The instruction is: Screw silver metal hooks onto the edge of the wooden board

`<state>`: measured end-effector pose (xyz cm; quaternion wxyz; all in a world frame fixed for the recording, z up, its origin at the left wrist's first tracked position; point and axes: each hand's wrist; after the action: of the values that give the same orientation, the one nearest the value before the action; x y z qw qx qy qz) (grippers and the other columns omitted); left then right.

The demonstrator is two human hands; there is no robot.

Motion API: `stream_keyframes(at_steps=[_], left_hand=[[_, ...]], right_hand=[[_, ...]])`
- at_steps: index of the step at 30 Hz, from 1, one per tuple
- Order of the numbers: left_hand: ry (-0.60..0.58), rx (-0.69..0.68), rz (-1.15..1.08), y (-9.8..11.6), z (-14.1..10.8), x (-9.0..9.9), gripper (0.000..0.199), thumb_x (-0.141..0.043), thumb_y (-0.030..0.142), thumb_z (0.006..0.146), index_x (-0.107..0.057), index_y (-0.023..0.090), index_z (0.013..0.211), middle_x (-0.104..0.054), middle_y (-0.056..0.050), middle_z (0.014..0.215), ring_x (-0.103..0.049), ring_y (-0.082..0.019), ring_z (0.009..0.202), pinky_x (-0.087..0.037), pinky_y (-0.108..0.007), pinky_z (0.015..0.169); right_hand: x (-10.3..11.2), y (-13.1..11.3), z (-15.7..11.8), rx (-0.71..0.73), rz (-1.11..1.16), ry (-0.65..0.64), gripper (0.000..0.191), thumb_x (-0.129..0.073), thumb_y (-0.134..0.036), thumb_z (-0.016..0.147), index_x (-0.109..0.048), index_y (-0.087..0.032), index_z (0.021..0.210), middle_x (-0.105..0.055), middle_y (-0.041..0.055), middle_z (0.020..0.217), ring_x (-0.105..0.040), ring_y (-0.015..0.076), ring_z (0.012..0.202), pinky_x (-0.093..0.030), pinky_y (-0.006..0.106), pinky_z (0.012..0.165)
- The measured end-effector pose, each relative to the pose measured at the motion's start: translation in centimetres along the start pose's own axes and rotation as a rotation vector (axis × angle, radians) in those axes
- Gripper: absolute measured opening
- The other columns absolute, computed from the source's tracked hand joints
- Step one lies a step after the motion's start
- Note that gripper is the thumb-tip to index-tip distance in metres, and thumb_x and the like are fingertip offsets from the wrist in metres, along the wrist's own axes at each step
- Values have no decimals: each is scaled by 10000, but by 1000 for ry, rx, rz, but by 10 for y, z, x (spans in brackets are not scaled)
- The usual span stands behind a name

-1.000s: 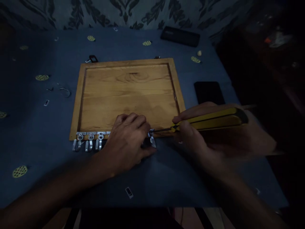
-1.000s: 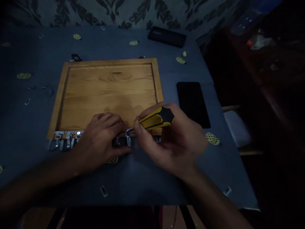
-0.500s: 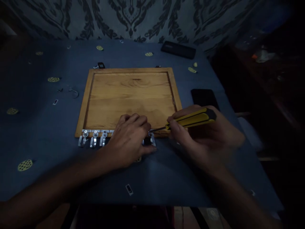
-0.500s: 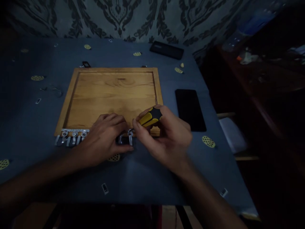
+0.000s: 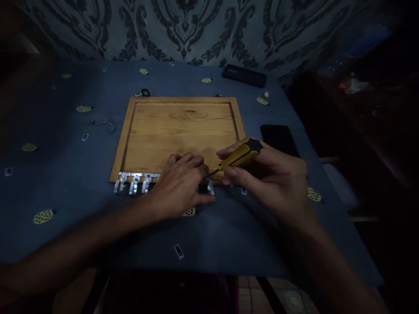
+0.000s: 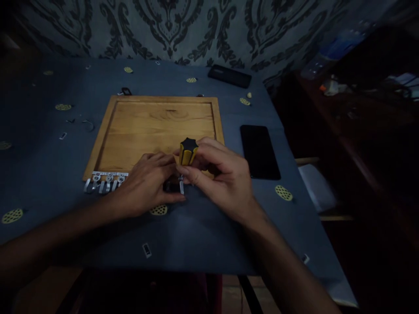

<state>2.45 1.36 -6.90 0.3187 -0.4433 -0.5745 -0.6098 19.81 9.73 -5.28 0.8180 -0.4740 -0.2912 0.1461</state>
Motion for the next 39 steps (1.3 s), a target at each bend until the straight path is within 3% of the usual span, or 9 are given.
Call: stream_keyframes(at_steps=[3, 7, 14, 18, 23, 31, 39], left_hand=[[16, -4, 17, 0, 0, 0, 419, -830, 475, 851, -715, 158, 1100, -695, -87, 1148, -610, -336, 1196, -450, -498, 1003], [11, 5, 27, 1, 0, 1, 420, -832, 477, 848, -711, 148, 1081, -688, -102, 1241, -596, -342, 1227, -446, -499, 1013], [-7, 3, 36, 1, 1, 2, 416, -817, 498, 858, -711, 148, 1057, -697, -94, 1151, -611, -333, 1172, -441, -482, 1002], [-1, 6, 31, 0, 0, 1, 425, -820, 506, 853, -710, 157, 1070, -691, -84, 1152, -599, -326, 1171, -436, -470, 985], [7, 0, 43, -1, -1, -1, 431, -812, 509, 859, -720, 153, 1083, -680, -87, 1135, -588, -327, 1164, -431, -471, 982], [5, 1, 52, -1, 0, 0, 451, -837, 539, 823, -707, 152, 1015, -684, -80, 1068, -599, -312, 1087, -421, -437, 938], [11, -14, 54, -2, 0, 0, 452, -827, 536, 832, -710, 148, 1033, -682, -80, 1087, -605, -322, 1129, -434, -461, 965]], right_hand=[[-6, 1, 2, -50, 49, 58, 235, -899, -376, 800, -710, -237, 789, -638, -14, 767, -619, 135, 579, -540, 266, 470], [-13, 3, 5, -112, 119, 96, 326, -933, -399, 754, -661, -221, 774, -633, -42, 735, -573, 96, 496, -512, 229, 416], [-2, 0, 6, -118, 194, -10, 263, -875, -413, 831, -785, -261, 1026, -742, -17, 845, -646, 108, 539, -612, 266, 557], [4, -2, 3, -97, 123, -11, 201, -879, -403, 825, -811, -249, 934, -746, 4, 888, -612, 100, 527, -561, 261, 493], [-5, -1, 1, 2, -11, 116, 274, -943, -401, 746, -719, -243, 751, -643, -23, 720, -604, 139, 611, -511, 274, 517], [-12, 0, -2, 113, 17, 395, 221, -897, -368, 809, -696, -279, 790, -605, -28, 709, -549, 128, 510, -453, 303, 444], [-10, 10, -4, 24, -13, 274, 202, -893, -324, 797, -694, -289, 807, -611, -29, 739, -555, 133, 549, -453, 292, 449]])
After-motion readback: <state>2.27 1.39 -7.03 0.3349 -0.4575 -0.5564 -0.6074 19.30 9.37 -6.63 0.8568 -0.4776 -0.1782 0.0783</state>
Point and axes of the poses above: each hand's wrist, its own z-axis towards the middle knuckle, its own x-axis out of the back of the hand, y = z × x
